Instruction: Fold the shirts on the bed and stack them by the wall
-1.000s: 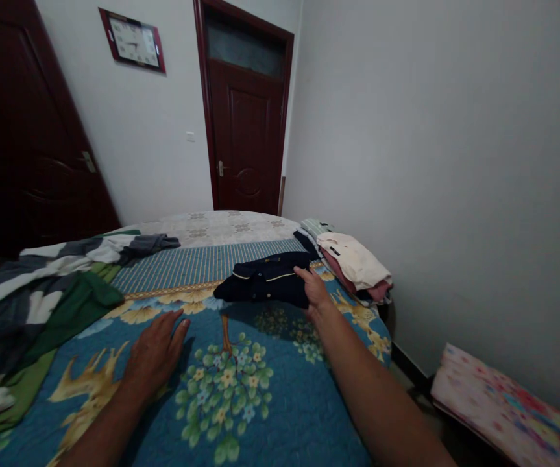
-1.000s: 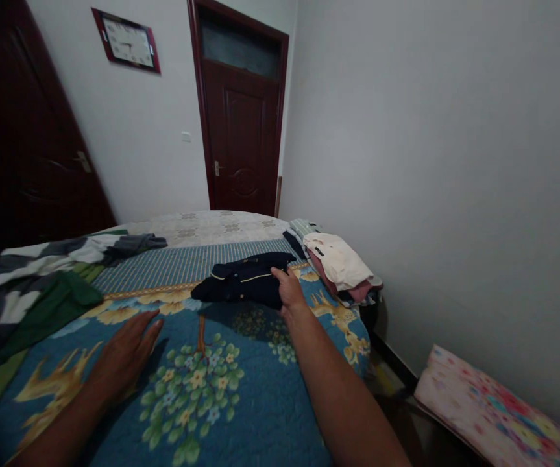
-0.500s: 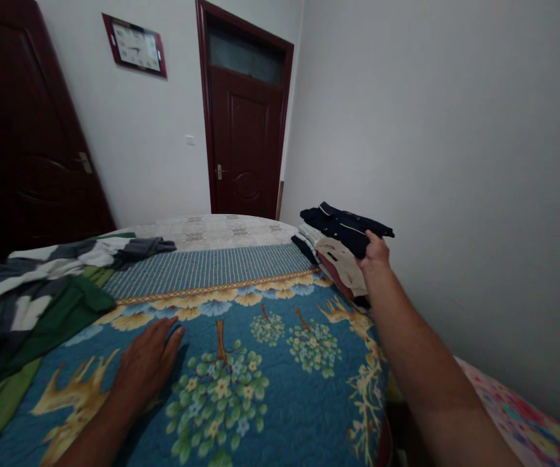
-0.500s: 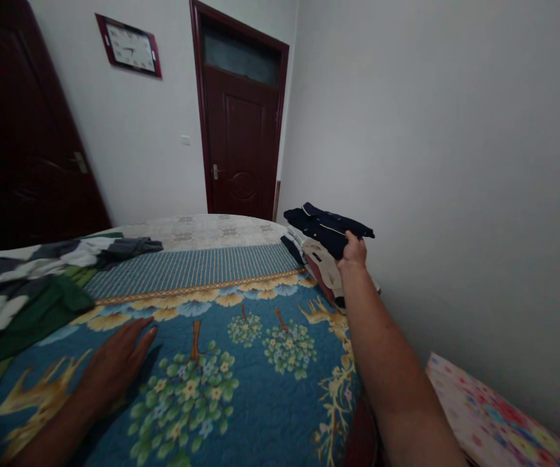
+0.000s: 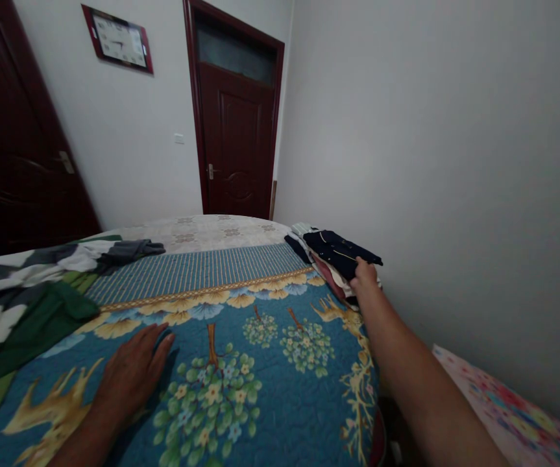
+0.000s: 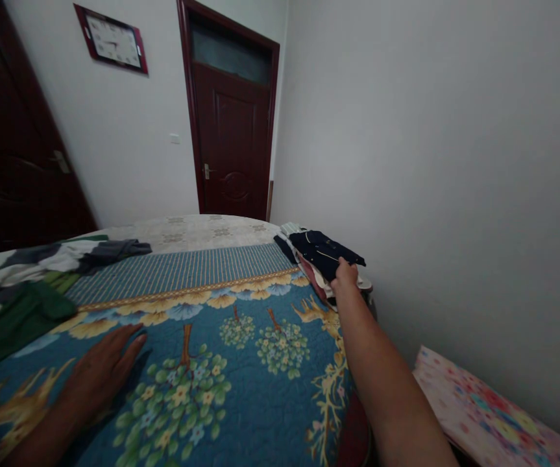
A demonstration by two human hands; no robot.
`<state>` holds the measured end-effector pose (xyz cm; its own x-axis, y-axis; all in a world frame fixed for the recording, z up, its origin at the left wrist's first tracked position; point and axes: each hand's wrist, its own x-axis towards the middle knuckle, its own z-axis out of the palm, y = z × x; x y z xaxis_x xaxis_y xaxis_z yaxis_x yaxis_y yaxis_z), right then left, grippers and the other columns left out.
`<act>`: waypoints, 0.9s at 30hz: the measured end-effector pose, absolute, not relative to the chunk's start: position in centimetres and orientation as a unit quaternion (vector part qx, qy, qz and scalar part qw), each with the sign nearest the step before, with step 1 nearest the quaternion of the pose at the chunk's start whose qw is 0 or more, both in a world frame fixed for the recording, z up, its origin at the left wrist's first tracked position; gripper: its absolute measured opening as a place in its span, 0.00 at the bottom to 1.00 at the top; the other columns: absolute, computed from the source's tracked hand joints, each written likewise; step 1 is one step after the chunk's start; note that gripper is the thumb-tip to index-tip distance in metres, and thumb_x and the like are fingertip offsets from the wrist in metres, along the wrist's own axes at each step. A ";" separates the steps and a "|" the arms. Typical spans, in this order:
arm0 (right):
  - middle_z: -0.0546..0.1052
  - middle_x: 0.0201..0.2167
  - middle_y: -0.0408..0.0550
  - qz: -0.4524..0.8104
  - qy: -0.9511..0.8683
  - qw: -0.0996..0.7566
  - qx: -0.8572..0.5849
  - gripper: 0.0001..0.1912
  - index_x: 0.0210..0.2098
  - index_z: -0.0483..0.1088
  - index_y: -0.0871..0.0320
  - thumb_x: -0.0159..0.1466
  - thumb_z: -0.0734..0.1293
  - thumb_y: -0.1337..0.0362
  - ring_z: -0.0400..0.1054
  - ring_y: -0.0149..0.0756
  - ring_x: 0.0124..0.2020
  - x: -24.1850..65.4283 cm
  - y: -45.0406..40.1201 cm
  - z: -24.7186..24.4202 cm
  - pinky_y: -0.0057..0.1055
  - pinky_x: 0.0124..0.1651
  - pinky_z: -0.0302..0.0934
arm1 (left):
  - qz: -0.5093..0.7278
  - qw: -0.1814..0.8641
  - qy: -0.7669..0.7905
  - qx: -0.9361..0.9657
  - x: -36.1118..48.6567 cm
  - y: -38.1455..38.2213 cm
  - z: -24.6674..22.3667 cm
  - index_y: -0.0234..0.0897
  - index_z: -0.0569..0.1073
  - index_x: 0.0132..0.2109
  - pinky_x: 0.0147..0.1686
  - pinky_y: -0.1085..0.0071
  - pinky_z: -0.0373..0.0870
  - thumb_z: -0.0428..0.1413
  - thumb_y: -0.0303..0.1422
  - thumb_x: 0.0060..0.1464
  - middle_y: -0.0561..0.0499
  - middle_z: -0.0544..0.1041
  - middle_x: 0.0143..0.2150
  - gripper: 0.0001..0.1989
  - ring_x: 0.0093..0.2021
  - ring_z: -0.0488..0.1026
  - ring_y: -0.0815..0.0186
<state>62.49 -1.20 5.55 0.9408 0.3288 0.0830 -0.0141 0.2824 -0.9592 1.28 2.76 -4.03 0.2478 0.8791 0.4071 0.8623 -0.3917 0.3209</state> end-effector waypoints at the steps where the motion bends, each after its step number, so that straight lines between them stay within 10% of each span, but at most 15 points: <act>1: 0.80 0.36 0.43 0.096 -0.134 0.786 -0.595 0.16 0.47 0.68 0.52 0.61 0.70 0.55 0.80 0.41 0.39 62.4 -1.2 5.6 0.43 0.45 0.80 | 0.268 0.017 0.549 0.792 1.3 2.7 -4.0 0.36 0.77 0.62 0.69 0.48 0.68 0.41 0.52 0.68 0.36 0.79 0.66 0.33 0.66 0.76 0.46; 11: 0.82 0.45 0.53 0.018 -0.152 0.715 -0.683 0.26 0.59 0.70 0.55 0.63 0.67 0.53 0.81 0.51 0.48 61.7 -2.4 6.9 0.48 0.48 0.81 | 0.272 0.019 0.539 0.797 1.3 2.6 -3.8 0.35 0.77 0.63 0.70 0.46 0.68 0.41 0.51 0.70 0.35 0.79 0.65 0.32 0.66 0.76 0.45; 16: 0.72 0.67 0.65 -0.061 -0.139 0.672 -0.725 0.40 0.73 0.60 0.58 0.63 0.66 0.57 0.65 0.61 0.71 61.6 -4.7 7.9 0.59 0.73 0.63 | 0.267 0.012 0.542 0.796 1.4 2.6 -4.0 0.36 0.76 0.63 0.70 0.47 0.68 0.42 0.52 0.70 0.35 0.79 0.66 0.32 0.67 0.75 0.45; 19: 0.57 0.77 0.69 -0.178 -0.249 0.555 -0.773 0.40 0.75 0.58 0.63 0.66 0.64 0.58 0.48 0.62 0.80 60.4 -5.4 8.3 0.61 0.80 0.45 | 0.267 0.005 0.540 0.798 1.5 2.6 -4.0 0.38 0.77 0.62 0.69 0.47 0.68 0.43 0.51 0.69 0.36 0.80 0.65 0.31 0.66 0.76 0.45; 27: 0.51 0.82 0.55 -0.204 -0.589 0.197 -0.757 0.38 0.76 0.63 0.50 0.68 0.70 0.55 0.40 0.64 0.81 59.0 -1.0 9.2 0.65 0.78 0.41 | 0.267 0.005 0.537 0.800 1.4 2.2 -3.5 0.40 0.78 0.61 0.67 0.44 0.70 0.45 0.50 0.68 0.37 0.80 0.64 0.28 0.65 0.76 0.44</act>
